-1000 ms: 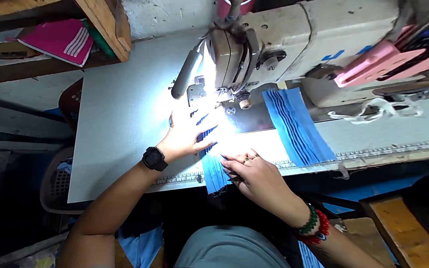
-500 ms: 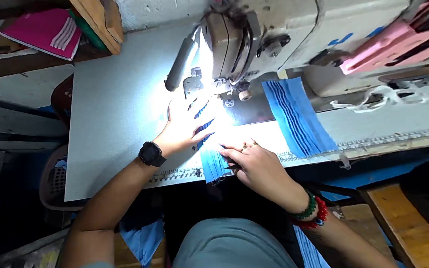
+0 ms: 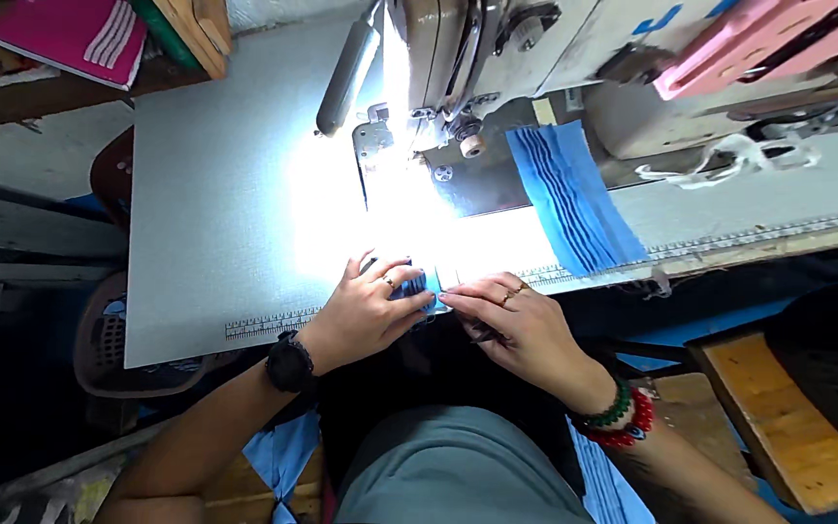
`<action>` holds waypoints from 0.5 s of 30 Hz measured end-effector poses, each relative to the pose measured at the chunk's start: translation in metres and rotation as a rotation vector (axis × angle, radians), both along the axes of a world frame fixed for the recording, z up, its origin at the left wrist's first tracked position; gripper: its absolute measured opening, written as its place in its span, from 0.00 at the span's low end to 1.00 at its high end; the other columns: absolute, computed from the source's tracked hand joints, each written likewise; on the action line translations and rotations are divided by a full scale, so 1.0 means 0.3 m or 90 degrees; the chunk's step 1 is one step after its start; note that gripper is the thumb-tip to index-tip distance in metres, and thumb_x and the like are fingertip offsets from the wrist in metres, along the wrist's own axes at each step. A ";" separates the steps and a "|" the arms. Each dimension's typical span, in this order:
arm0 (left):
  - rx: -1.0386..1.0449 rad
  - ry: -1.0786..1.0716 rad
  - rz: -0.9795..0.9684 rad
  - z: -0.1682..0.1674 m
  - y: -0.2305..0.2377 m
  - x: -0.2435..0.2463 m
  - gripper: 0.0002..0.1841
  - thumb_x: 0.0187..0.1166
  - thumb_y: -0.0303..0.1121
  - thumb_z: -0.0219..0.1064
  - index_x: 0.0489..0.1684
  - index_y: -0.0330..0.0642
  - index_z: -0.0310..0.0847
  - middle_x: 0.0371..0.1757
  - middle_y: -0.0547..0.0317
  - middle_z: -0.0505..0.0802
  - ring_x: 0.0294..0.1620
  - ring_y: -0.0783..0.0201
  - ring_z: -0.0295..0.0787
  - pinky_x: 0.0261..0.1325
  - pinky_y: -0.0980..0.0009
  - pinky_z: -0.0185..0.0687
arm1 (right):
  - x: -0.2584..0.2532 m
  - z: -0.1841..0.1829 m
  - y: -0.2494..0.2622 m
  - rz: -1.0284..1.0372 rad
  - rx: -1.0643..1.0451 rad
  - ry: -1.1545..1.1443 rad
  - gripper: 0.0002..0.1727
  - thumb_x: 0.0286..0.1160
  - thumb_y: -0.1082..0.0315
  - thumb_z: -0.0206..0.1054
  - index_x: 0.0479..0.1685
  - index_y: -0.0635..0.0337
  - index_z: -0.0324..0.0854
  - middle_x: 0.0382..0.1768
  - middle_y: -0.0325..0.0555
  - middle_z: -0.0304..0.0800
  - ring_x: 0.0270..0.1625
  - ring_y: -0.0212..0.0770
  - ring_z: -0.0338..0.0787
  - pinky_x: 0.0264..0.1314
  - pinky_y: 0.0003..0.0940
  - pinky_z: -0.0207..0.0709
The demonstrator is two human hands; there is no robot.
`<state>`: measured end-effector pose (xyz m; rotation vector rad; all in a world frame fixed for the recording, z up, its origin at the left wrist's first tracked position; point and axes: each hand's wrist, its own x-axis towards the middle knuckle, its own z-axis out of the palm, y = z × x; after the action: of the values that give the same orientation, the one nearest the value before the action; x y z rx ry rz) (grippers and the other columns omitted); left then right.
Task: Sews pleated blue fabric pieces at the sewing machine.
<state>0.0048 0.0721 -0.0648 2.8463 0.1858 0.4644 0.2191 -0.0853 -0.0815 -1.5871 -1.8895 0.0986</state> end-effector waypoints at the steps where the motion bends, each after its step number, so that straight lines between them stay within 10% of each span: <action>1: 0.004 0.003 0.001 -0.002 -0.002 0.000 0.16 0.88 0.46 0.59 0.62 0.63 0.92 0.70 0.58 0.90 0.80 0.53 0.78 0.84 0.37 0.56 | -0.006 -0.001 0.001 -0.011 0.009 -0.001 0.15 0.84 0.60 0.63 0.61 0.43 0.92 0.54 0.37 0.96 0.57 0.42 0.91 0.51 0.37 0.83; 15: 0.023 0.001 -0.066 0.028 -0.005 -0.013 0.14 0.88 0.37 0.58 0.55 0.56 0.93 0.61 0.67 0.94 0.74 0.61 0.83 0.85 0.44 0.57 | -0.056 0.017 -0.014 -0.019 -0.043 -0.075 0.14 0.83 0.60 0.62 0.55 0.47 0.93 0.52 0.42 0.94 0.53 0.49 0.90 0.41 0.40 0.83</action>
<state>0.0008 0.0706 -0.0564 2.8745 0.0311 0.4479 0.2023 -0.0895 -0.0764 -1.6995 -1.9697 0.0578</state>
